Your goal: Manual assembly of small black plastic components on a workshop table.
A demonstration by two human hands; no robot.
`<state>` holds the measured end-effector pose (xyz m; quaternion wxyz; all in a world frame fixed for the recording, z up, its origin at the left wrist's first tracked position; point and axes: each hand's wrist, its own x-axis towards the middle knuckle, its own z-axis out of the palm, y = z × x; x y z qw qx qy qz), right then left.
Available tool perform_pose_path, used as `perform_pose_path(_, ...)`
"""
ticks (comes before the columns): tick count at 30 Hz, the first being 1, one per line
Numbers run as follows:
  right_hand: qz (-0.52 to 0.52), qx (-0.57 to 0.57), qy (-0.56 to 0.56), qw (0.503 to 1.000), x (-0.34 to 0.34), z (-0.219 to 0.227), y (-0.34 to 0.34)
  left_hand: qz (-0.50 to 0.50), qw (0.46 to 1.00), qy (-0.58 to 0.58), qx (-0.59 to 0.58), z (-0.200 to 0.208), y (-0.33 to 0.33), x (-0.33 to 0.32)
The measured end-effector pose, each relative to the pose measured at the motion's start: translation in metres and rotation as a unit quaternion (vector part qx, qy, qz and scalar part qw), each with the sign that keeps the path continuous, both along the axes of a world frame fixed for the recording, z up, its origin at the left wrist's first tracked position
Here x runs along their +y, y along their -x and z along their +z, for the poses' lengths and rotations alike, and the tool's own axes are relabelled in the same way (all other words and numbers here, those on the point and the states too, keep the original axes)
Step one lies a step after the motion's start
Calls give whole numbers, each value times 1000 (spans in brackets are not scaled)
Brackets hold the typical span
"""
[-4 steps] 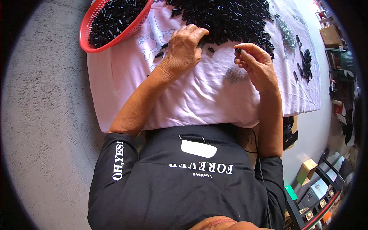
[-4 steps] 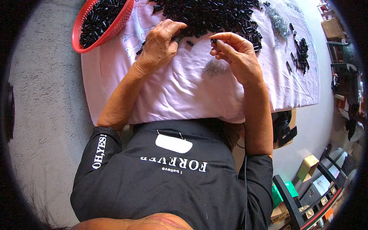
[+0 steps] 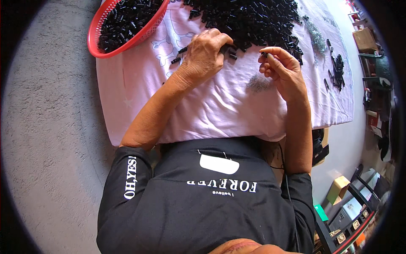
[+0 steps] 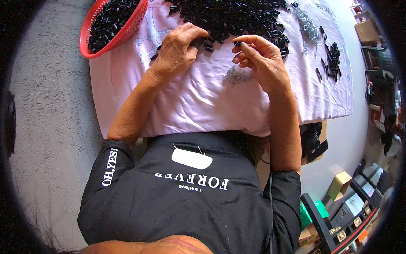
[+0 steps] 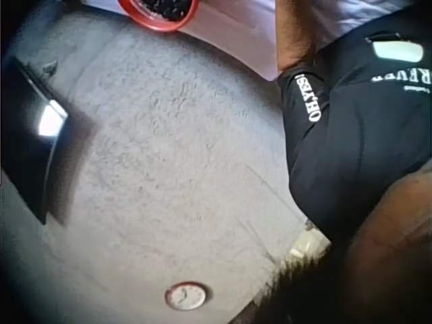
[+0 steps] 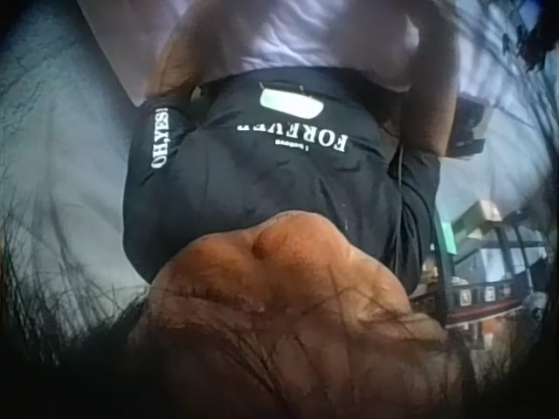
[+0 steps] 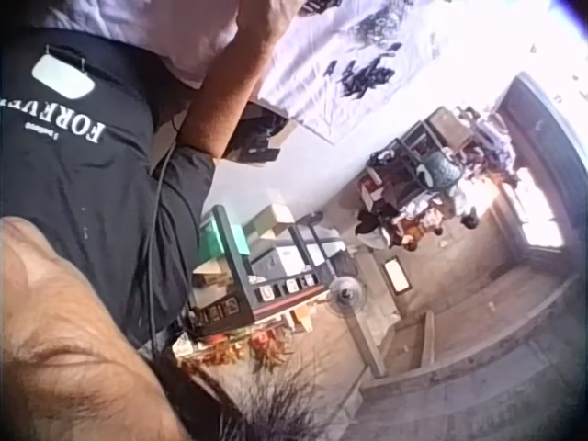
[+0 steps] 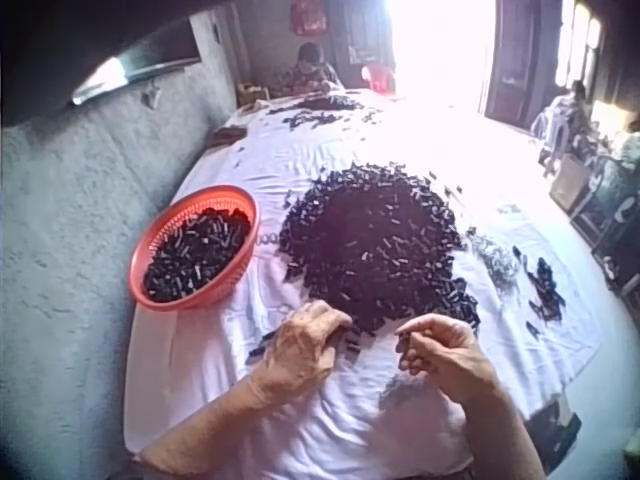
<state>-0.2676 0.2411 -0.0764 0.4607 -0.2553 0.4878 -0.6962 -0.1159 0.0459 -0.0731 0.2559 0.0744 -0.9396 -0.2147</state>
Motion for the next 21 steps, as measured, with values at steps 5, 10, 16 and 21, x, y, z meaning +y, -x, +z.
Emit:
perform_pose_path(5,-1,13,0,1000,-1,-1,0,-15,998,-62,-21,1,0,-1)
perform_pose_path(10,0,20,-6,1000,0,-3,0,18,1000,-16,-2,-2,-1,-4)
perform_pose_path(16,7,32,-16,999,-1,-3,-1,-14,999,11,27,-2,3,2)
perform_pose_path(21,8,37,-27,999,-1,-2,-1,-7,999,48,-6,-1,2,4)
